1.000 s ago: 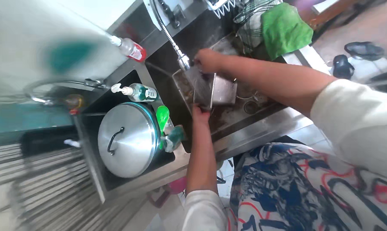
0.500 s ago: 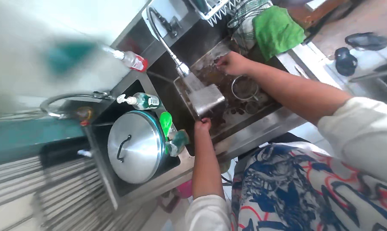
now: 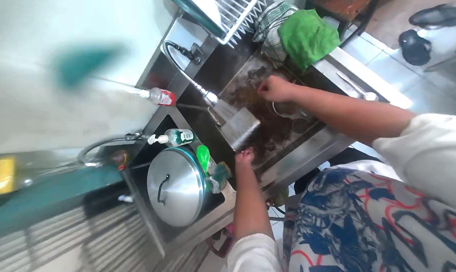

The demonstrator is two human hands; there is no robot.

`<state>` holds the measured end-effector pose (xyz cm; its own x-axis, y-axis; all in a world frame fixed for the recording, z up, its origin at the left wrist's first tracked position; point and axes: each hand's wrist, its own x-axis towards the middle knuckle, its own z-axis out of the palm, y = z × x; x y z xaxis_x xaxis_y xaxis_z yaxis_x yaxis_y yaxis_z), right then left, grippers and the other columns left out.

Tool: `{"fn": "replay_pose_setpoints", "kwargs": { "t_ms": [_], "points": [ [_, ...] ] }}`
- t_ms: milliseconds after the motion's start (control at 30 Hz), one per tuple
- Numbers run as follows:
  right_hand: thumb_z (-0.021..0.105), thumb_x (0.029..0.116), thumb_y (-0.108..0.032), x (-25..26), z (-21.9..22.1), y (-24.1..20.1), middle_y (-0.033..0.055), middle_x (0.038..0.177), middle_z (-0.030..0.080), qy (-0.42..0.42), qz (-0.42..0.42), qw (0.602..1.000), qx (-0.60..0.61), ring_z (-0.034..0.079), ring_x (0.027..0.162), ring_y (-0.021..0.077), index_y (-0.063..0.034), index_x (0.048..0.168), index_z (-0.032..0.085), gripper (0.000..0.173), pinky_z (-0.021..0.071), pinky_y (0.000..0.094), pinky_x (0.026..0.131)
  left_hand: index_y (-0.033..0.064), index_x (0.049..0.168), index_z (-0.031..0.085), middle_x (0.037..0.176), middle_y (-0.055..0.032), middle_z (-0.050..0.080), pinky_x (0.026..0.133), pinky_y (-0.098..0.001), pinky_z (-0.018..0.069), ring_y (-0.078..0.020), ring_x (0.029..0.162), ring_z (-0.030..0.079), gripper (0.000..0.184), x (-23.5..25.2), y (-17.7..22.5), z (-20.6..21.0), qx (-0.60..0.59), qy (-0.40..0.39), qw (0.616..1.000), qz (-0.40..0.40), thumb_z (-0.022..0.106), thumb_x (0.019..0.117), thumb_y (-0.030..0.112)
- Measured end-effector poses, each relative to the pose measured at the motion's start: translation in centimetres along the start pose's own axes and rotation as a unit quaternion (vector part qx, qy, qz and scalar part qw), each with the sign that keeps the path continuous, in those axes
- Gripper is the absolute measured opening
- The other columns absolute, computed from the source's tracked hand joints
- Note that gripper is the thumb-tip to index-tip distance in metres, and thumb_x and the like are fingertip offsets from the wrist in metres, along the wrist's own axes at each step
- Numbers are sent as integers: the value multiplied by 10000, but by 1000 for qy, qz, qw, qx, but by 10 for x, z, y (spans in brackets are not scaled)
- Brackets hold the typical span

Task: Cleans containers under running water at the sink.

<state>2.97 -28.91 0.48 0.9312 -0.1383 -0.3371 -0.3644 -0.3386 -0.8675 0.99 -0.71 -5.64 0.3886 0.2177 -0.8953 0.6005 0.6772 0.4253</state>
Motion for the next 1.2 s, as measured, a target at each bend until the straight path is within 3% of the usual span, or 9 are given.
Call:
{"fn": "replay_pose_setpoints", "kwargs": {
  "t_ms": [100,267,400,633,800,900,967,1100,1200],
  "points": [
    [645,997,-168,-28,15,-40,144,964,739,-48,-85,994,-37,719,908,306,-48,1059,754,173,574,576,842,102,1015,471,787,-33,480,622,-266,506,-141,639,496,239,-12,-4,6,34,-23,999,2,311,1104,254],
    [638,1011,-162,-46,47,-82,110,918,733,-122,-164,978,-33,712,833,237,-44,1068,744,169,589,501,810,140,889,469,631,18,453,441,-194,406,-85,468,427,218,-13,-11,11,-91,-16,994,-53,371,1065,224],
    [607,1038,-152,-39,64,-70,132,950,740,-157,-113,981,-10,726,837,239,-14,1122,726,201,601,477,842,149,871,438,636,8,448,468,-203,441,-98,487,443,213,-23,-7,10,-125,0,990,-64,380,1063,220],
    [617,1030,-205,4,40,-95,165,1028,715,49,-105,993,11,705,906,266,5,1210,673,283,574,498,873,174,845,413,611,26,396,431,-202,405,-83,446,382,236,-31,10,7,-50,-14,998,-36,403,1070,248],
    [667,1001,-387,47,39,-139,243,1335,625,32,-72,988,-135,632,1212,406,-36,1487,493,624,497,611,1024,128,989,491,765,-15,428,465,-227,351,-100,531,365,242,-30,3,22,106,-11,991,85,400,1101,323],
    [659,997,-373,59,48,-142,236,1295,650,0,-59,983,-176,631,1212,412,-33,1440,548,570,488,635,1018,49,1264,516,1005,-128,512,600,-351,457,-207,736,489,370,-29,-1,34,218,39,965,140,418,1103,368],
    [661,1001,-337,62,53,-133,204,1196,694,-6,-76,983,-167,673,1120,386,-36,1326,631,445,517,630,965,34,1502,374,1272,-257,546,782,-494,550,-337,977,601,514,-21,-2,36,268,27,948,168,402,1117,374],
    [644,1014,-279,59,55,-114,203,1216,689,-11,-92,986,-142,681,1105,374,-39,1356,623,419,524,606,973,-25,1329,522,1060,-240,622,739,-501,550,-326,864,628,411,-2,-8,36,371,21,883,285,430,1112,311],
    [615,1026,-224,57,52,-102,187,1191,697,-9,-89,991,-99,694,1058,338,-31,1344,632,372,546,562,957,-38,1366,492,1124,-251,646,864,-513,552,-333,985,654,380,0,-9,34,401,4,853,334,457,1103,232]
  ]
}}
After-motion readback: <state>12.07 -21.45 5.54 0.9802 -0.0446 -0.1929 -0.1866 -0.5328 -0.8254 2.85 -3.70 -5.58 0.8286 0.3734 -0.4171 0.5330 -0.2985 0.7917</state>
